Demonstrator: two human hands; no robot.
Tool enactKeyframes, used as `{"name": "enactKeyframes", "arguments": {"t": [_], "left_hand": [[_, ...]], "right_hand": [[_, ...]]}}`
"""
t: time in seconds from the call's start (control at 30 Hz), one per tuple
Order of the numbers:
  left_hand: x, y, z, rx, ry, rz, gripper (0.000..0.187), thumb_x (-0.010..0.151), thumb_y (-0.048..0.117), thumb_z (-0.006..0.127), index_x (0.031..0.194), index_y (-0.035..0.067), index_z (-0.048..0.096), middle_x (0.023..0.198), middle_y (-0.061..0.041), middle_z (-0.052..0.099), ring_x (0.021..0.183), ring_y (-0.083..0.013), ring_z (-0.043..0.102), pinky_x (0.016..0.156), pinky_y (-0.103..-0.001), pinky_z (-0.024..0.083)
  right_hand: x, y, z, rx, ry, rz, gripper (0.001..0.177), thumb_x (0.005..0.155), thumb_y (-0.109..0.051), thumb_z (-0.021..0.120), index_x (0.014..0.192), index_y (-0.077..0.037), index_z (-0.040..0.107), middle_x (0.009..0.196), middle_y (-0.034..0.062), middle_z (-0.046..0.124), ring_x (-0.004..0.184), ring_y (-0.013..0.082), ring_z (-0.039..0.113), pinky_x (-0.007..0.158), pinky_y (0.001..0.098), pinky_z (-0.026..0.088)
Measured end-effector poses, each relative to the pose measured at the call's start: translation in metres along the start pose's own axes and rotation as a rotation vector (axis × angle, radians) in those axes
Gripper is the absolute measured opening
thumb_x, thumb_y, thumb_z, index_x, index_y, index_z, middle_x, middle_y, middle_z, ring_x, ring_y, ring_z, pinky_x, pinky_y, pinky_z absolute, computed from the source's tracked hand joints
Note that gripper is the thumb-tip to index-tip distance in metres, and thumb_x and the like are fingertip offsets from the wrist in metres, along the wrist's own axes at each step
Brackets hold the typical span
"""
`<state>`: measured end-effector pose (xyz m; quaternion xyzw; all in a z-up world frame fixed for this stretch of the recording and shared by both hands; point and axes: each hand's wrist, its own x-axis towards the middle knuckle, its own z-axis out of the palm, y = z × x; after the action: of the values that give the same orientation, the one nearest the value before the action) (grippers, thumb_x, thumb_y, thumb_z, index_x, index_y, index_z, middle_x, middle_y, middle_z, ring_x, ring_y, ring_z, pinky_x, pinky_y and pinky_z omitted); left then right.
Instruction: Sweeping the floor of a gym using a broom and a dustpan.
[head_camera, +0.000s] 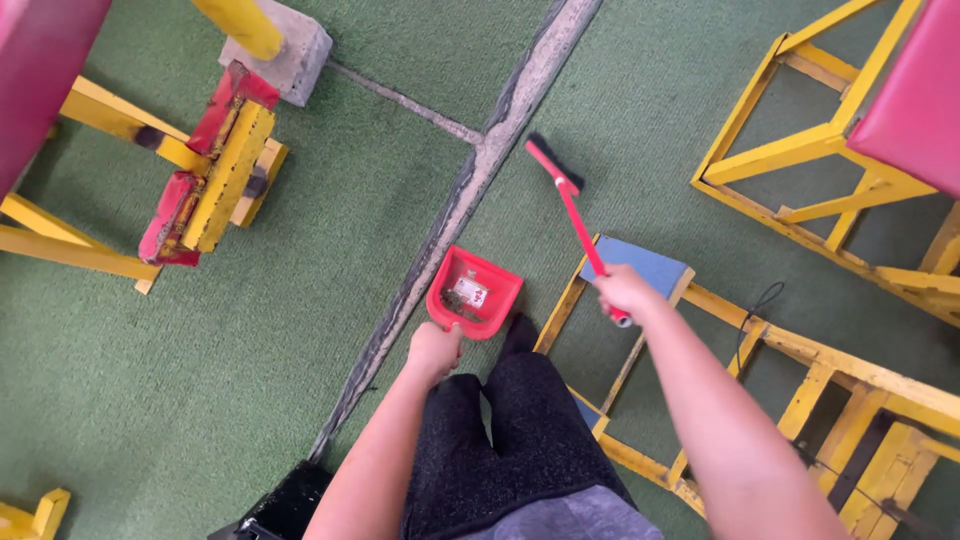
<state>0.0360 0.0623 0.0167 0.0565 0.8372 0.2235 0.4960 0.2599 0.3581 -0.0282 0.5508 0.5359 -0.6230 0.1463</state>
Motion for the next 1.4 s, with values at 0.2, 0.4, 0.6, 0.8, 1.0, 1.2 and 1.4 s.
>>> {"name": "enactKeyframes", "arguments": {"t": [0.2,0.4,0.6,0.8,1.0,1.2,1.4], "left_hand": [[0.004,-0.026,-0.009,-0.057,-0.051,-0.005,0.040,0.093,0.032,0.065,0.074,-0.003,0.068,0.062,-0.011,0.068,0.046,-0.0211,0.063,0.044,-0.037,0.049],[0.000,-0.062,-0.015,-0.273,-0.159,-0.001,0.030,0.096,0.026,0.063,0.081,0.000,0.062,0.064,-0.009,0.063,0.045,-0.0181,0.057,0.040,-0.035,0.043],[0.008,-0.101,-0.043,-0.249,-0.231,0.031,0.032,0.098,0.029,0.063,0.082,0.002,0.060,0.064,-0.007,0.060,0.045,-0.0164,0.054,0.038,-0.033,0.038],[-0.012,-0.115,-0.063,-0.128,-0.255,0.071,0.032,0.098,0.027,0.061,0.081,-0.001,0.062,0.063,-0.007,0.062,0.045,-0.0165,0.056,0.038,-0.033,0.040],[-0.022,-0.129,-0.056,-0.100,-0.236,0.082,0.025,0.099,0.024,0.057,0.085,0.004,0.060,0.063,-0.008,0.061,0.045,-0.0173,0.056,0.038,-0.034,0.041],[-0.023,-0.133,-0.060,-0.134,-0.264,0.080,0.029,0.099,0.025,0.059,0.084,0.001,0.061,0.063,-0.008,0.061,0.046,-0.0174,0.057,0.039,-0.033,0.043],[-0.016,-0.139,-0.085,-0.182,-0.260,0.129,0.028,0.098,0.026,0.061,0.088,0.001,0.066,0.062,-0.005,0.059,0.046,-0.0145,0.054,0.040,-0.031,0.040]], "right_hand": [[-0.065,0.062,0.134,-0.369,-0.056,0.012,0.050,0.092,-0.008,0.052,0.142,-0.008,0.048,0.072,0.0148,0.069,0.055,0.0252,0.066,0.052,0.0420,0.055],[-0.176,0.097,0.173,-0.407,-0.155,0.017,0.050,0.094,-0.016,0.052,0.144,-0.012,0.053,0.067,0.0059,0.065,0.050,0.0183,0.063,0.050,0.0356,0.053],[-0.233,0.088,0.127,0.176,-0.112,0.169,0.058,0.096,-0.022,0.054,0.154,-0.023,0.049,0.061,-0.0022,0.044,0.044,0.0088,0.039,0.039,0.0264,0.034],[-0.223,0.080,0.169,0.137,0.028,0.137,0.056,0.096,-0.021,0.055,0.151,-0.025,0.048,0.059,-0.0013,0.044,0.044,0.0112,0.042,0.039,0.0300,0.034],[-0.131,0.163,0.295,0.000,0.011,0.010,0.042,0.090,-0.009,0.061,0.132,-0.006,0.063,0.068,0.0051,0.064,0.051,0.0170,0.061,0.046,0.0335,0.050],[-0.202,0.157,0.283,-0.069,-0.162,0.005,0.047,0.090,-0.008,0.058,0.136,-0.008,0.059,0.062,0.0021,0.058,0.046,0.0140,0.056,0.044,0.0313,0.049],[-0.284,0.111,0.204,0.442,-0.246,0.227,0.065,0.091,-0.009,0.054,0.154,-0.025,0.047,0.058,-0.0064,0.041,0.041,0.0044,0.036,0.036,0.0230,0.030]]}}
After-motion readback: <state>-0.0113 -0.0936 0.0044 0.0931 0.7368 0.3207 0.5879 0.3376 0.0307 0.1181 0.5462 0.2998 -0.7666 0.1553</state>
